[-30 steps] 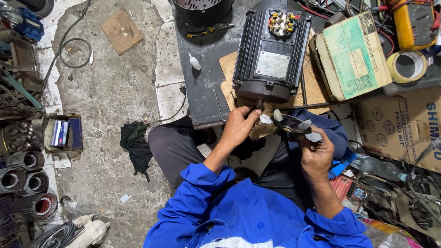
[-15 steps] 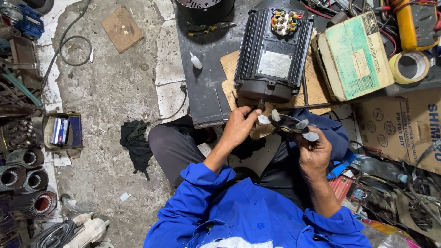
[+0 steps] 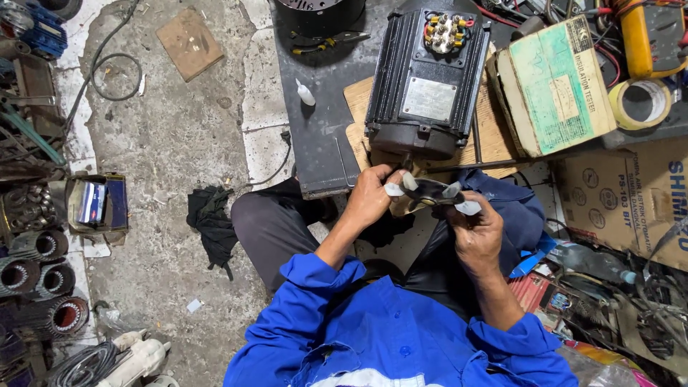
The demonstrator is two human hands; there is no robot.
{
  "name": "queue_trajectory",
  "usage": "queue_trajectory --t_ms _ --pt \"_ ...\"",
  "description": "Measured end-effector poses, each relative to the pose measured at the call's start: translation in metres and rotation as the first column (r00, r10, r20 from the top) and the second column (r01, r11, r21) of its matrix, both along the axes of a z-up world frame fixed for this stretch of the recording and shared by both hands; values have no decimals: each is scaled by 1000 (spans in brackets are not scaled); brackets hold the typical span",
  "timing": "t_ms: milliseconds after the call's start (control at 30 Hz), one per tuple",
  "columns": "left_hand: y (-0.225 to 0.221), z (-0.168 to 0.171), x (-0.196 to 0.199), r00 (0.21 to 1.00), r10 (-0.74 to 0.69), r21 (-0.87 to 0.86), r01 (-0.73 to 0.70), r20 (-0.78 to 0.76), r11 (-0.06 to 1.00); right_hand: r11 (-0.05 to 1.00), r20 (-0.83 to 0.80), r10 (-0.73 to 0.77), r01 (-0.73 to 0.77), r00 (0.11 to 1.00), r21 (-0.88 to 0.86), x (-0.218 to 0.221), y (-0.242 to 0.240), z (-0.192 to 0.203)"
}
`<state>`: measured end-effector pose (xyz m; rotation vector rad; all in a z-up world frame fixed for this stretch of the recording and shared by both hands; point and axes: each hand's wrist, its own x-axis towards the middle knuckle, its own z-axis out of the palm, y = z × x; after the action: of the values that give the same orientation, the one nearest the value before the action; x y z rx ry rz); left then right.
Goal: Securing a plastic cooling fan to an electric motor shaft using adhesive and a hammer.
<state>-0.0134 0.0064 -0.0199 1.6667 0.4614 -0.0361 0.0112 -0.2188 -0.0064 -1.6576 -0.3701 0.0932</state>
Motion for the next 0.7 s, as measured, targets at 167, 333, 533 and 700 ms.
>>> queue_trajectory --t_ms 167,333,533,700 --pt "1 -9 -3 999 -4 -23 5 33 1000 1000 -2 24 -24 1000 -5 1 3 2" --pt "7 12 -14 999 21 -62 -18 43 998 999 -22 20 -21 1000 -47 2 -5 -4" --pt "10 2 -32 957 227 -242 -181 179 953 992 -43 38 -42 998 -117 -8 -2 -6" --pt "14 -1 -44 881 -59 -6 70 469 998 994 -56 38 -44 998 -100 -13 3 -15"
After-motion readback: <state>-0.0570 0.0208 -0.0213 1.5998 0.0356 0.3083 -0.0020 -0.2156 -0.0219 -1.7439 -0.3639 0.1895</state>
